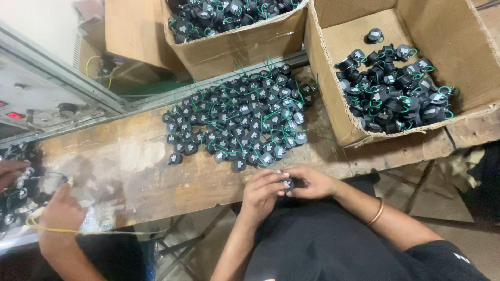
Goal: The person picks small black power adapter plugs with green wires from a pile on the workbench, manipulates each unit's wire and body with both hands, and places finished units into cardboard boxes beside the pile. The person repeats this handling cycle continuously across the workbench.
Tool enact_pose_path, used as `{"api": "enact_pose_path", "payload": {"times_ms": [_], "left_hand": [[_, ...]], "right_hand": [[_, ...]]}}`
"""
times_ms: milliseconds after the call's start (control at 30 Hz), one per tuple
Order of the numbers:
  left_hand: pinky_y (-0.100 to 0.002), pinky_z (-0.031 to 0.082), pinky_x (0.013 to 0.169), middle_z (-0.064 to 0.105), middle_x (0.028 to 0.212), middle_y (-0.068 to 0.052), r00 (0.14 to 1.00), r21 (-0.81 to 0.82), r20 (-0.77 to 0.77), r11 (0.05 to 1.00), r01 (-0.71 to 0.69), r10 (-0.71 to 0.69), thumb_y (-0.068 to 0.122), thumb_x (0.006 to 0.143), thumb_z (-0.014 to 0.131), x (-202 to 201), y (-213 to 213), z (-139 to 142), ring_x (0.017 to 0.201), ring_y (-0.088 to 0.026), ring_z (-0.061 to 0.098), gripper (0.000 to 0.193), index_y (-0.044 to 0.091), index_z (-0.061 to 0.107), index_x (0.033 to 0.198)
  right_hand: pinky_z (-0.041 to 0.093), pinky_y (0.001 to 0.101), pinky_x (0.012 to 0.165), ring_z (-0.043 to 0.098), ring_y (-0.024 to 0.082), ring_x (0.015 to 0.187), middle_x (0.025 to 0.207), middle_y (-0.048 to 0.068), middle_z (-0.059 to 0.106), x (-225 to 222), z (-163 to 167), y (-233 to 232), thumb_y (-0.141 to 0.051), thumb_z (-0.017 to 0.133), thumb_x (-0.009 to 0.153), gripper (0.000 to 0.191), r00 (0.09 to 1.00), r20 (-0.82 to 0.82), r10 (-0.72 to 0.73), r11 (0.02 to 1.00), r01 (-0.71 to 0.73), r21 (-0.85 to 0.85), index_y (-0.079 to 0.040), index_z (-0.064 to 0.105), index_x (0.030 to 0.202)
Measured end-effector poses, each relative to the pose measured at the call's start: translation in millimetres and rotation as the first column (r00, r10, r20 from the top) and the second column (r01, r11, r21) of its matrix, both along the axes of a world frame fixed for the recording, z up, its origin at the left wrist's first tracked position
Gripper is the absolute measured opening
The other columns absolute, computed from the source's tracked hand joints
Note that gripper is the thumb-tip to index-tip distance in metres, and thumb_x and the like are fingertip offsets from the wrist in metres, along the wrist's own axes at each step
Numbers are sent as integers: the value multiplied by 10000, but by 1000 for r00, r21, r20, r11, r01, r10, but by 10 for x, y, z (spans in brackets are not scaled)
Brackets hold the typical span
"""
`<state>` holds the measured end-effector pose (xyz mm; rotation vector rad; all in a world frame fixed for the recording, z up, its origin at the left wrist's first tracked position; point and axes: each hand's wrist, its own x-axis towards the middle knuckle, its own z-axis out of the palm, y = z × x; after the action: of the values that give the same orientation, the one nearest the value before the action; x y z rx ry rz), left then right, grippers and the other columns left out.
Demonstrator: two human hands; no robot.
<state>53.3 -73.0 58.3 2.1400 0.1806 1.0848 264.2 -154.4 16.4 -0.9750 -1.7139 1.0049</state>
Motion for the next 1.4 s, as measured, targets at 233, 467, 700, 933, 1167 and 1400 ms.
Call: {"api": "enact_pose_path", "payload": {"times_ms": [233,467,700,933,1167,1400], "left_hand": [[-317,543,901,702,981,-79,994,-734,110,672,100,-27,-81,763,805,136,-128,-376,1007,-188,655,183,23,663,812],[-322,542,872,723,990,-77,979,-435,23,884,-173,203,-15,781,826,-127,-61,-334,956,-212,686,183,32,678,877],[-420,500,1008,651,1219,-136,701,-129,-94,690,-712,707,55,861,776,-354,446,-240,1161,-300,609,249,38,692,1095],[-483,415,1063,642,1261,-131,653,132,-247,692,-710,716,163,769,837,-266,443,-253,1234,-379,539,284,62,681,983],[-486,441,1014,626,1285,-143,693,179,-246,735,-654,678,137,787,807,-300,315,-139,1229,-402,534,337,10,709,1084],[-430,505,968,659,1279,-79,786,135,-264,828,-545,560,111,798,803,-301,232,-132,1155,-329,613,173,61,704,931]], "right_hand": [[525,451,815,670,373,975,994,138,676,-128,123,-53,-173,785,783,335,946,302,-120,989,86,121,-44,643,1058],[539,425,869,668,351,1016,1047,142,663,-163,200,-62,-141,801,814,295,973,193,-129,982,98,162,-37,648,1045],[525,417,912,672,313,1048,1057,110,674,-82,147,-43,-115,824,792,296,970,73,-231,962,217,166,-68,657,1032],[483,434,1068,617,314,1212,1223,131,640,-88,108,-77,-18,623,773,502,977,135,-162,982,147,117,-54,583,1272],[476,431,1096,580,318,1302,1336,143,604,-65,124,-68,-24,623,804,374,975,50,-217,967,208,148,-46,646,1177],[538,416,1011,672,311,1183,1207,124,686,-88,195,-38,-41,657,867,254,986,38,-165,973,157,168,-39,665,1121]]}}
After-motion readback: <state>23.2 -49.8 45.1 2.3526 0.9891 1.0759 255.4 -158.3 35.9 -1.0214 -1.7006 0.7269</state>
